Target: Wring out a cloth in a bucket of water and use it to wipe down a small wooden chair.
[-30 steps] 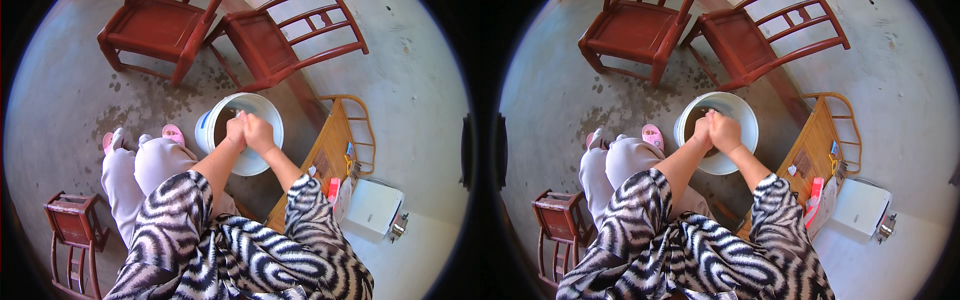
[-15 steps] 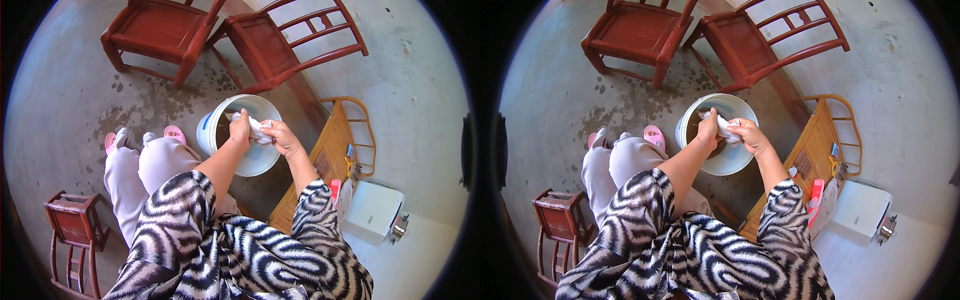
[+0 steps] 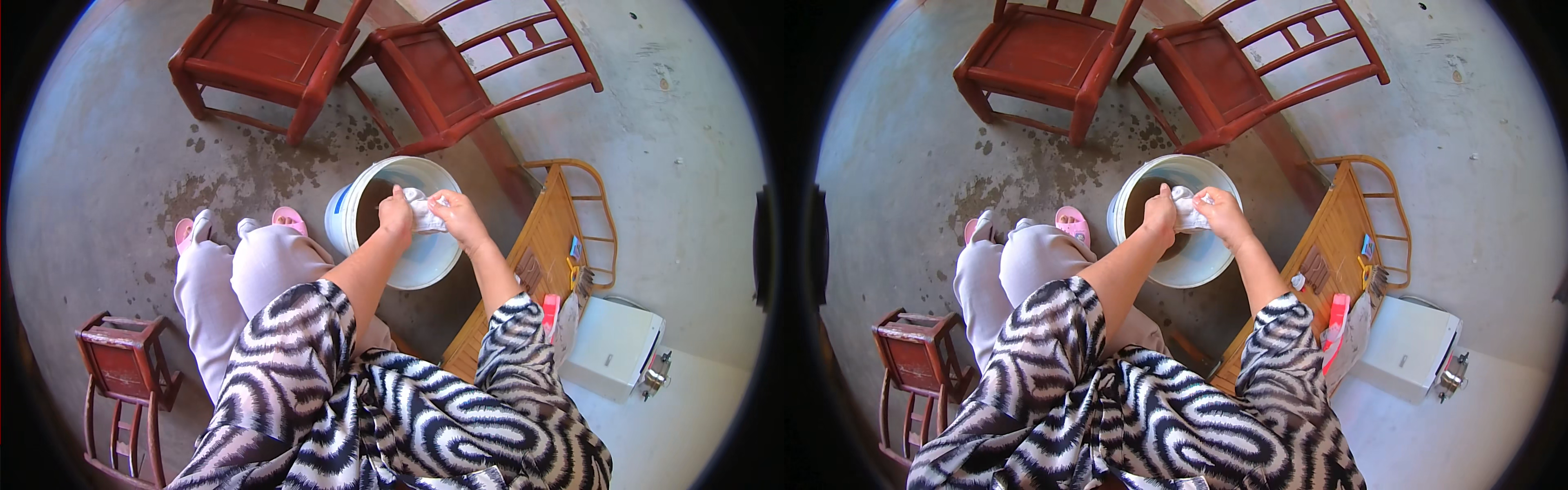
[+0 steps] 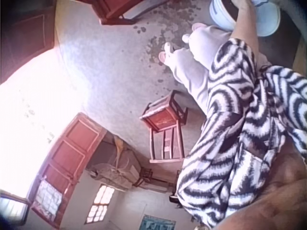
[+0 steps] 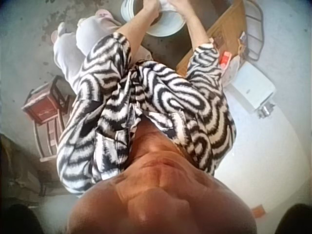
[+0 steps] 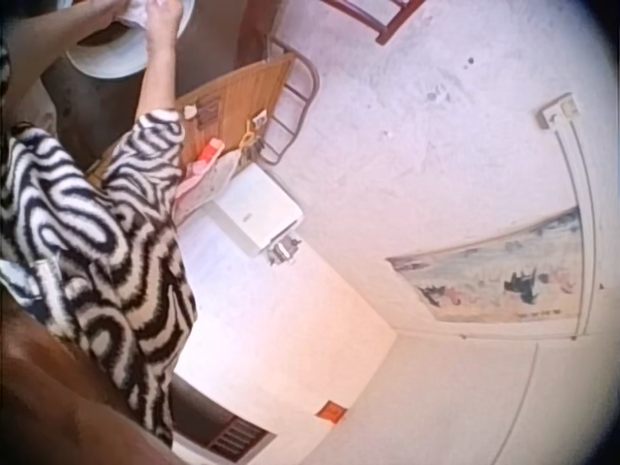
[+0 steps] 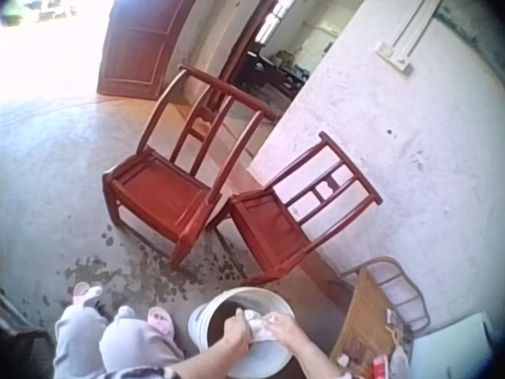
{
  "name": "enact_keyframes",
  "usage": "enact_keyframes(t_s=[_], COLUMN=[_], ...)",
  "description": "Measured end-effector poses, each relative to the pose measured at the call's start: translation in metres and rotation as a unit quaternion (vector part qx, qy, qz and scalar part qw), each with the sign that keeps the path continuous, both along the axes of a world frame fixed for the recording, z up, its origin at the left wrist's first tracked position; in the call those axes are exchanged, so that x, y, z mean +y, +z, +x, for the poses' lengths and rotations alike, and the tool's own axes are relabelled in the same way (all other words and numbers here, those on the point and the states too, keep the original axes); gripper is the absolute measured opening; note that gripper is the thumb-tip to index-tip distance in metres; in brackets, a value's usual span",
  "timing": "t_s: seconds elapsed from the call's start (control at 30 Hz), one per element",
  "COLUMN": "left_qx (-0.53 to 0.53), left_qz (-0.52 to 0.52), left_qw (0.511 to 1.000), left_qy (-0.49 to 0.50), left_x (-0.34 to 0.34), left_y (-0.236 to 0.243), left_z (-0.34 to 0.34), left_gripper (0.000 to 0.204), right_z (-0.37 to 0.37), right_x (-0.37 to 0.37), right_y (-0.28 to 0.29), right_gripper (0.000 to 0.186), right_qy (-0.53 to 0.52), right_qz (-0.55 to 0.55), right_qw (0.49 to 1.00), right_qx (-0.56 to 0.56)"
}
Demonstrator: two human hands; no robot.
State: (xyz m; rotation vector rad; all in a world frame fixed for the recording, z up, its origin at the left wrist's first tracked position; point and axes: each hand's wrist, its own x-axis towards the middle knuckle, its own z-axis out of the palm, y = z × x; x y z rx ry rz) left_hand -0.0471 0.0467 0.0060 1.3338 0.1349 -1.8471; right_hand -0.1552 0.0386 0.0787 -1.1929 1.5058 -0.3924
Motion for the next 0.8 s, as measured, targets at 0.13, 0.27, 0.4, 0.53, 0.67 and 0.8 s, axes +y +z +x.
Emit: enact_keyframes(t_s=[0.13, 0.27, 0.4, 0.53, 0.67, 0.8], left_qx=[0.029, 0.132, 0.131, 0.076, 0.223, 0.098], left_qz=[-0.013, -0.011, 0.023, -0.021, -0.019, -0.008], left_qw=[0.998, 0.988, 0.990, 0.997, 0.972, 0.994], left_qy=[0.051, 0.079, 0.044, 0.023, 0.077, 0.038], left_x=[-0.001, 0.000, -0.003, 0.000, 0.002, -0.003], left_y=[0.006, 0.000, 0.017, -0.005, 0.001, 0.013], left_z=[0.008, 0.005, 0.004, 0.009, 0.008, 0.009], left_gripper=[0.045, 0.040, 0.033, 0.034, 0.030, 0.032], right_z=[0.038, 0.062, 0.025, 0.051, 0.057, 0.031], right_x=[0.014, 0.021, -0.011, 0.005, 0.019, -0.007], right_y=[0.005, 0.004, -0.030, -0.019, -0.013, -0.036], right_gripper=[0.031, 0.042, 0.044, 0.044, 0.042, 0.041], right_qy=[0.086, 0.169, 0.123, 0.160, 0.150, 0.118], right_qz=[-0.177, -0.318, -0.289, -0.336, -0.366, -0.256], right_qw=[0.961, 0.861, 0.834, 0.825, 0.833, 0.846], right_qx=[0.197, 0.361, 0.453, 0.425, 0.387, 0.453])
